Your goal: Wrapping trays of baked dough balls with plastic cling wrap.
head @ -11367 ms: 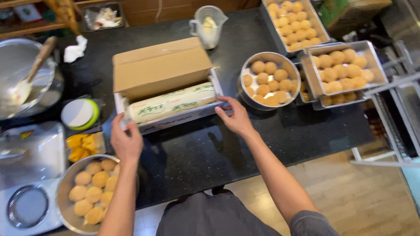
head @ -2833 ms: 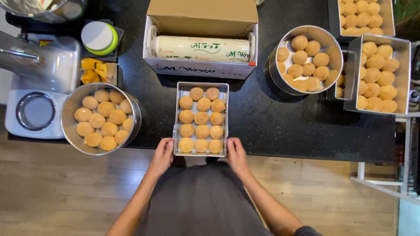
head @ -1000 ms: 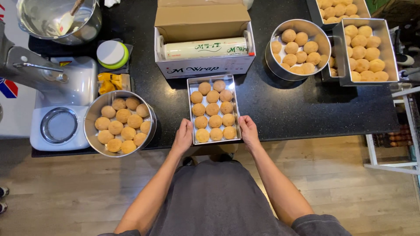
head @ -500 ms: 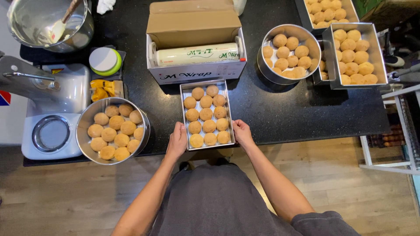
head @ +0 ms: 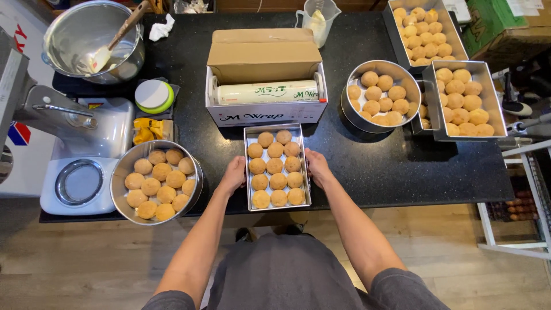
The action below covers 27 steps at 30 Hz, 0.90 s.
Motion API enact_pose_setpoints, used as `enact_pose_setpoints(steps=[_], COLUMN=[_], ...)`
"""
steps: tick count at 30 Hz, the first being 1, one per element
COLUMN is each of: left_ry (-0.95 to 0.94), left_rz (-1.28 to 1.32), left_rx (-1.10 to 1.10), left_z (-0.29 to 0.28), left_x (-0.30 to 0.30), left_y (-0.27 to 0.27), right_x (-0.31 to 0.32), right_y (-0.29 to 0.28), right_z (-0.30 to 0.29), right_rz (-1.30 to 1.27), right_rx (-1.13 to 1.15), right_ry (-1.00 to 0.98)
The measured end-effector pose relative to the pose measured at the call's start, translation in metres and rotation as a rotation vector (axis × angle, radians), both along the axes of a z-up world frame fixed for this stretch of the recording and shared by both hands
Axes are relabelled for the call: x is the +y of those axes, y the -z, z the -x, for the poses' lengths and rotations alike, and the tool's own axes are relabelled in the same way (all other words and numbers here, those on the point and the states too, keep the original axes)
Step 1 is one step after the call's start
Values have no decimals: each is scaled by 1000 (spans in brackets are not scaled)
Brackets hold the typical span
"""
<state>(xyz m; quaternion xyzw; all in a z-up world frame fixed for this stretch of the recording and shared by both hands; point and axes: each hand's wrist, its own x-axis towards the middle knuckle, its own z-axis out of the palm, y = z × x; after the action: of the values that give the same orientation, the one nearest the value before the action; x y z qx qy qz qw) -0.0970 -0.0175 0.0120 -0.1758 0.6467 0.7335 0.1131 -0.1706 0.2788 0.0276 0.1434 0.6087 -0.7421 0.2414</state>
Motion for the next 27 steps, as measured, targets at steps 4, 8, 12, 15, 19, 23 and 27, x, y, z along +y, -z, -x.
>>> enact_pose_setpoints(steps=[4, 8, 12, 15, 19, 23, 27], left_ry=[-13, -52, -207, -245, -163, -130, -111], left_rz=[73, 353, 719, 825, 815, 865, 750], left_rx=[40, 119, 538, 630, 373, 387, 375], left_z=[-4, -2, 8, 25, 27, -18, -101], left_x=[0, 1, 1, 7, 19, 27, 42], left_y=[20, 24, -4, -35, -65, -81, -97], right_x=[-1, 0, -1, -8, -37, -32, -18], right_y=[21, 20, -1, 0, -74, -103, -130], right_z=[4, 6, 18, 46, 18, -39, -120], right_rz=[-66, -176, -517, -731, -937, -1172, -1128], right_rx=[39, 119, 425, 871, 717, 734, 602], right_ry=[-13, -14, 7, 78, -92, -251, -329])
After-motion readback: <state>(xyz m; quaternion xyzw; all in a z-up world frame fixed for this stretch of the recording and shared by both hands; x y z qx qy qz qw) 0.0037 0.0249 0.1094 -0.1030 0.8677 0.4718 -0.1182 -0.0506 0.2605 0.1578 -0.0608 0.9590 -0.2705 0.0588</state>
